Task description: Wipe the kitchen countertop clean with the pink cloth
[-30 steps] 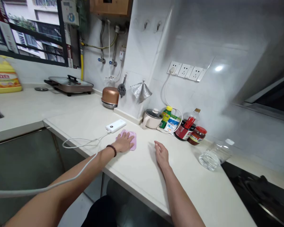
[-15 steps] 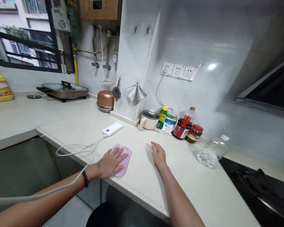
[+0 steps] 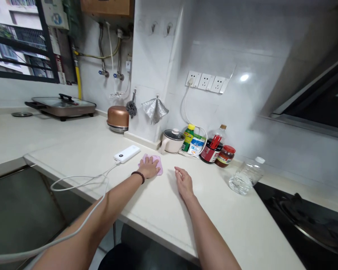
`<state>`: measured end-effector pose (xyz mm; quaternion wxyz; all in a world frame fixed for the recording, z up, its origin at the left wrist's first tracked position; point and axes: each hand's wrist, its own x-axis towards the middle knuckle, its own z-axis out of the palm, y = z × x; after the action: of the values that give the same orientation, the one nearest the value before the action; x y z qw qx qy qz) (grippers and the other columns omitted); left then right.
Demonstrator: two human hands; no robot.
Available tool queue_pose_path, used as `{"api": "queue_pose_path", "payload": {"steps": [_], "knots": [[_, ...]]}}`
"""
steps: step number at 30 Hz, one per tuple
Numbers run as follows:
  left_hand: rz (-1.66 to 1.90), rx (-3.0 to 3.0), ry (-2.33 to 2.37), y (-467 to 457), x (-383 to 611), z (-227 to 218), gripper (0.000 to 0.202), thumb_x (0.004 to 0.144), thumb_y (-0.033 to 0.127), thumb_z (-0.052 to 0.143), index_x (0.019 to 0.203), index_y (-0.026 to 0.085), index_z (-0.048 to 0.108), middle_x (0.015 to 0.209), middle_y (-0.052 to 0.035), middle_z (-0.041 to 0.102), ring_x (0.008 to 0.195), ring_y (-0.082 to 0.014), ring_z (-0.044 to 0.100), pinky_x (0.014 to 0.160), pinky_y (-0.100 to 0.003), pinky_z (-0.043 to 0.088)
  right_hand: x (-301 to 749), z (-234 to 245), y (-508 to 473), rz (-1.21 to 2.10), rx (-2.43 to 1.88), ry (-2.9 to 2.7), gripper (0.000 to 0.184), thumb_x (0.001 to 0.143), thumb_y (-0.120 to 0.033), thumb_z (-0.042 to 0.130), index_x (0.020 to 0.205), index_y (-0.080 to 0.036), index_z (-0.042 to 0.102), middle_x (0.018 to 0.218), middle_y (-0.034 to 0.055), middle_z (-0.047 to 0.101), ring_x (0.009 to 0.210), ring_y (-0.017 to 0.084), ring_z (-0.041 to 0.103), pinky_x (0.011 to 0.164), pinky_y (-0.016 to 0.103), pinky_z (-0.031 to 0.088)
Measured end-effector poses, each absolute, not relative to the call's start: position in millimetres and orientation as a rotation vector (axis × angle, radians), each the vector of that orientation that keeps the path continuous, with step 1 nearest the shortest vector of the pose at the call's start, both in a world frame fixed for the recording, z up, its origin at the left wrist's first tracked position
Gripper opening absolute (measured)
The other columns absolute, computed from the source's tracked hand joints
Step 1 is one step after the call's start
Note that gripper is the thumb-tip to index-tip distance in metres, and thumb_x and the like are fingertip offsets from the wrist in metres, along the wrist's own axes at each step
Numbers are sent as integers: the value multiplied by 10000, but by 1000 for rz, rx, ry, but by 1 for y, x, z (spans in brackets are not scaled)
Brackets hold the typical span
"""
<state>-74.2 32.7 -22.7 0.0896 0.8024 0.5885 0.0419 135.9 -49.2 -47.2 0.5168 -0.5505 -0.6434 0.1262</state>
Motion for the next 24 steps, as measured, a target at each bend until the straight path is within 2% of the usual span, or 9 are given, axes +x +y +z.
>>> {"api": "queue_pose_path", "payload": {"steps": [6,14,19,24], "knots": [[113,2486,1668,15,-70,-26,682,984,523,278,1596,221,284,1685,-162,190,1547,-409,110,1184,-646,142,137,-46,-48,296,-1328,-1528,403,938,-466,486,1135,-233,749,1172,86,740,1137,243,643,1003,410,492],[36,2685,1282,-76,-89,-21,677,1005,529,297,1607,218,276,1689,-164,159,1557,-381,90,1197,-626,145,138,-47,-50,317,-1330,-1477,421,930,-487,492,1141,-228,748,1189,90,736,1135,238,649,1015,408,491],[-3,2710,1097,-119,-103,-22,682,1007,555,327,1617,260,250,1700,-126,126,1567,-346,56,1224,-601,105,139,-49,-49,327,-1337,-1485,417,931,-494,494,1136,-236,750,1191,80,738,1144,237,646,1028,407,481],[11,2714,1060,-106,-101,-25,686,1003,594,323,1614,290,254,1701,-99,140,1571,-322,51,1232,-585,82,137,-48,-50,325,-1327,-1500,418,937,-490,486,1136,-234,749,1189,81,740,1157,243,642,1043,417,472]]}}
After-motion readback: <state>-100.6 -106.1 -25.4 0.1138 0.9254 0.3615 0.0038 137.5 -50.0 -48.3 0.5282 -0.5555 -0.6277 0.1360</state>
